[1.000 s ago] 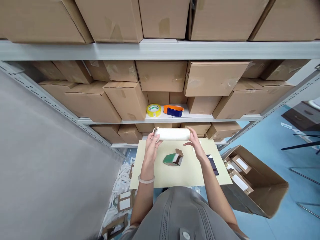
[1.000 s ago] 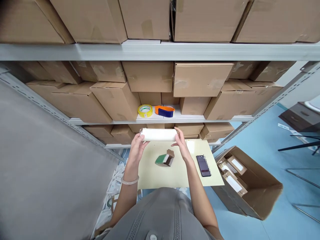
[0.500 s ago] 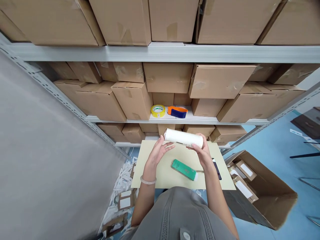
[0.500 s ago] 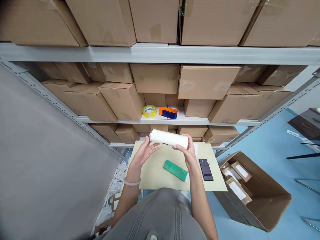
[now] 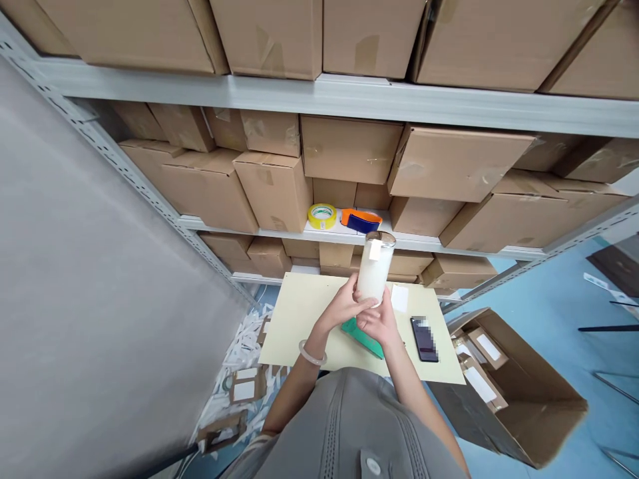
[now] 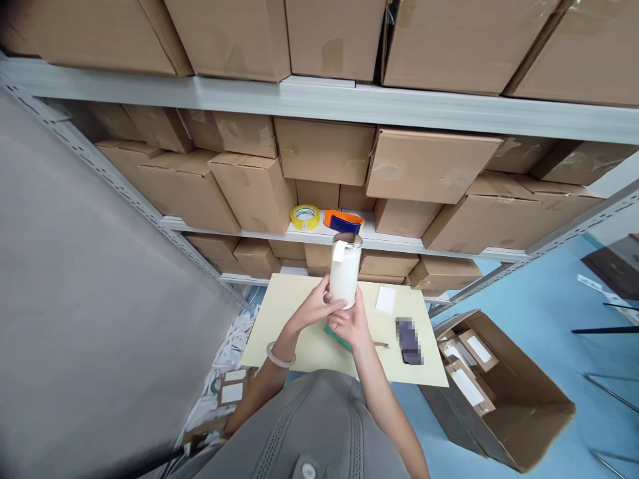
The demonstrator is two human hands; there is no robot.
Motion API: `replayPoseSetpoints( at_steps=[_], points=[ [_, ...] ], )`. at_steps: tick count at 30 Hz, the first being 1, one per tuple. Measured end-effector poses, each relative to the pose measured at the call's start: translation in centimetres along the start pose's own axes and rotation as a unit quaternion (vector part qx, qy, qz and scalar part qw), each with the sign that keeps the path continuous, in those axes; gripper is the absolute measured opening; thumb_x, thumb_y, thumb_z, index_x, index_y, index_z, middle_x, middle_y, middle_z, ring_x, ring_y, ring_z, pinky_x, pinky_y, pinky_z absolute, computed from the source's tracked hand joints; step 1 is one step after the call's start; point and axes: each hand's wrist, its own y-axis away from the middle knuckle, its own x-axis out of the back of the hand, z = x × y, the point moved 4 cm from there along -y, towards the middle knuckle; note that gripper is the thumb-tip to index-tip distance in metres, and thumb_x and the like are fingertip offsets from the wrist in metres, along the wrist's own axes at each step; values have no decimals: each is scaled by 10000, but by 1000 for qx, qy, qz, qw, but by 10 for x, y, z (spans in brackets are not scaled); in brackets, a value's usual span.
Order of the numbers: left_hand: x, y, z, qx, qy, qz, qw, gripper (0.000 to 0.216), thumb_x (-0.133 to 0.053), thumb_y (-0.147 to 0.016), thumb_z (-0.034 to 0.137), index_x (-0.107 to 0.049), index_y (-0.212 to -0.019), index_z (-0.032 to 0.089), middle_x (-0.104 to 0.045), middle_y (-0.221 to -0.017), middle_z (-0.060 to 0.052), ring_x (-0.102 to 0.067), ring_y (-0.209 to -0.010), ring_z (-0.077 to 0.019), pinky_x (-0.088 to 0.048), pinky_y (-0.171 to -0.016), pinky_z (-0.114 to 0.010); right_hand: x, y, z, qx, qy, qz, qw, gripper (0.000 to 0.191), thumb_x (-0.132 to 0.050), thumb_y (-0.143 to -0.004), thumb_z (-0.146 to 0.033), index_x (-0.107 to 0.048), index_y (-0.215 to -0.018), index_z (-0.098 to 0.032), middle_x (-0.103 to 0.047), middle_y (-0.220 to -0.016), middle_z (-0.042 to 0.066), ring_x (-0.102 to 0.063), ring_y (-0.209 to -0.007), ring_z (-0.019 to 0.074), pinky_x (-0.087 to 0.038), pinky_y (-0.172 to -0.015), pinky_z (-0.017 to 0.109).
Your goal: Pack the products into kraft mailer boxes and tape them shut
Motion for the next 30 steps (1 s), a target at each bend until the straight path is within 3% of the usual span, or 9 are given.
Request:
replayPoseSetpoints(
  at_steps=[4, 7, 10, 13, 16, 23, 30],
  points=[
    [1, 5, 5, -10, 4, 55, 998, 605, -779, -704, 394, -523, -1216, 198, -660, -1083, -74, -635, -983, -229, -519, -775, -296, -6, 5, -11, -8, 172, 31, 985, 579, -467, -842, -705, -649, -950, -166, -645, -690, 40, -503, -444, 125, -428, -397, 256],
    [9, 7, 7, -25, -5, 104, 994, 596, -781, -701, 406, -525, -1197, 195, -654, -1135, -83, -633, -1017, -233, -511, -808, -298, -5, 13, -38, 45, 318, 93, 943, 516, -504, -862, -650, -653, -1036, -187, -697, -864, 78, -633, -643, 183, -507, -493, 286],
    [19, 6, 6, -21, -32, 131, 991, 587, -770, -712, 436, -527, -1190, 199, -650, -1142, -79, -637, -1005, -230, -504, -827, -309, -5, 22, -72, 121, 382, 125, 908, 534, -475, -868, -659, -630, -1133, -223, -688, -1076, 91, -655, -763, 192, -537, -557, 302],
    [28, 4, 6, -33, -85, 165, 982, 583, -771, -714, 428, -545, -1205, 209, -628, -1155, -77, -609, -1058, -246, -485, -882, -332, -4, 27, -104, 190, 406, 140, 883, 539, -455, -871, -648, -579, -1238, -273, -670, -1155, 80, -654, -800, 204, -536, -565, 327],
    [26, 2, 6, -45, -153, 168, 973, 593, -795, -690, 374, -570, -1216, 221, -604, -1165, -77, -581, -1098, -258, -465, -925, -346, 0, 25, -121, 231, 418, 173, 861, 513, -482, -857, -630, -574, -1239, -301, -695, -1045, 61, -647, -768, 214, -496, -500, 309],
    [9, 6, -6, -3, -173, 118, 978, 408, -720, -763, 419, -608, -1104, 226, -643, -1070, -39, -613, -989, -222, -491, -848, -327, 20, 14, -109, 184, 381, 239, 874, 563, -537, -778, -734, -582, -1037, -237, -575, -752, 2, -578, -526, 134, -303, -320, 207],
    [26, 0, -6, -26, -140, 177, 974, 518, -737, -761, 426, -551, -1199, 223, -596, -1187, -86, -564, -1135, -232, -434, -963, -359, 36, 25, -100, 157, 345, 277, 883, 509, -647, -729, -692, -528, -931, -240, -511, -703, -44, -499, -419, 77, -217, -294, 176]
  ],
)
